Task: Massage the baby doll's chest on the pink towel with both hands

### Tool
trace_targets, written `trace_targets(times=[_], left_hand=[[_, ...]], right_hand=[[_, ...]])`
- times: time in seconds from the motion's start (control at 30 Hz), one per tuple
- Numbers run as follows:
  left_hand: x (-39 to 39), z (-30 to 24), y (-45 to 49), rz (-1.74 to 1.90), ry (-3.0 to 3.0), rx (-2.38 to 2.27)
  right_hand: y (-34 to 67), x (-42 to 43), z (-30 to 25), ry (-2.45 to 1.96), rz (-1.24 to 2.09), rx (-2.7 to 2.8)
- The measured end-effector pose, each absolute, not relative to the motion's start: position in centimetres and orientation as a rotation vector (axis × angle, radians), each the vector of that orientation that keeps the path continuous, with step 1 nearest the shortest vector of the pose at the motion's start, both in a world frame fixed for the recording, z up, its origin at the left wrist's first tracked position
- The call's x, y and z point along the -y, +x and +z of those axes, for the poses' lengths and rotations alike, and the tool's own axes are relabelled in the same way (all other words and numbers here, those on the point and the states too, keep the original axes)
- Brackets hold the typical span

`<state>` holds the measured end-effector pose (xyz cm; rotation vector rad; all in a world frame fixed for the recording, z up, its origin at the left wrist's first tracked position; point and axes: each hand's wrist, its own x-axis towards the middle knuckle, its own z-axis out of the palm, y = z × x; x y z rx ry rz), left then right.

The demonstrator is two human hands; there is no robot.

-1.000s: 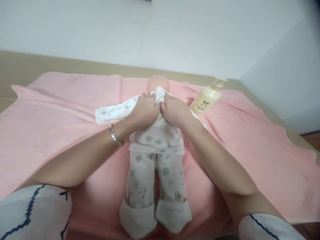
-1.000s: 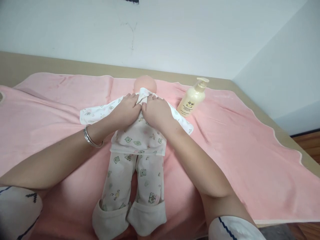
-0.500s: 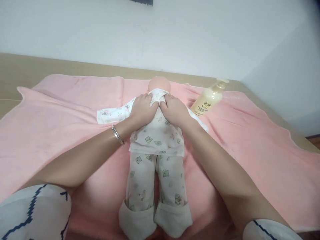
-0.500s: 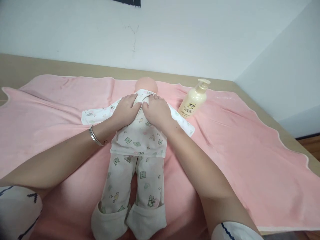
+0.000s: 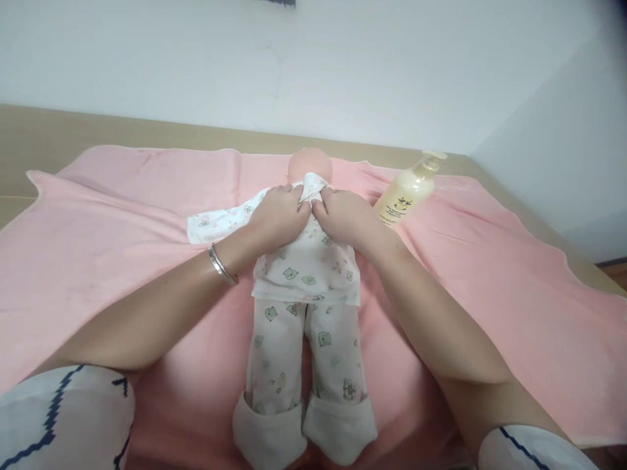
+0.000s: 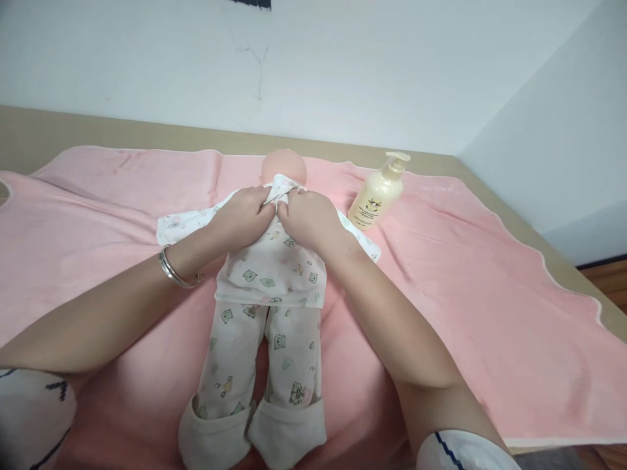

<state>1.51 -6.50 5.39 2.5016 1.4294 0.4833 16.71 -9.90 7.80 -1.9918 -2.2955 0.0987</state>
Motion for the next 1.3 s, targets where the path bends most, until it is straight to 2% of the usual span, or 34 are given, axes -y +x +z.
trace_targets(times=[0.1,0.2,0.43,0.6,0.93,1.0,1.17,1.3], left_hand=[[5.3,5.3,0.9,0.513,2.374,-1.427],[4.5,5.0,0.5,0.519,2.318,-1.435],[6.2,5.1,1.2,0.445,2.419,-1.539],[8.5,6.0,1.5,0.418,2.562,-1.489],[4.5,5.1,1.1,0.47,2.302,-1.496],[4.4,4.6,1.2,0.476,2.316,-1.535],[4.7,4.3,1.4,0.489,2.32,-1.592],[5.4,4.7,1.5,0.476,2.342,-1.609]], right_hand=[[16.0,10.8,7.8,-1.967,-0.114,2.366],[15.7,11.1,7.6,-1.941,-0.153,2.349],[16.9,9.5,7.5,-1.956,0.294,2.13],[17.4,9.1,7.6,-1.98,0.41,2.073],[15.0,11.0,7.0,-1.942,-0.169,2.237],[15.3,10.8,7.2,-1.938,-0.109,2.255],[17.2,9.3,7.9,-1.957,0.307,2.182],[17.4,8.6,7.4,-1.979,0.352,2.139]])
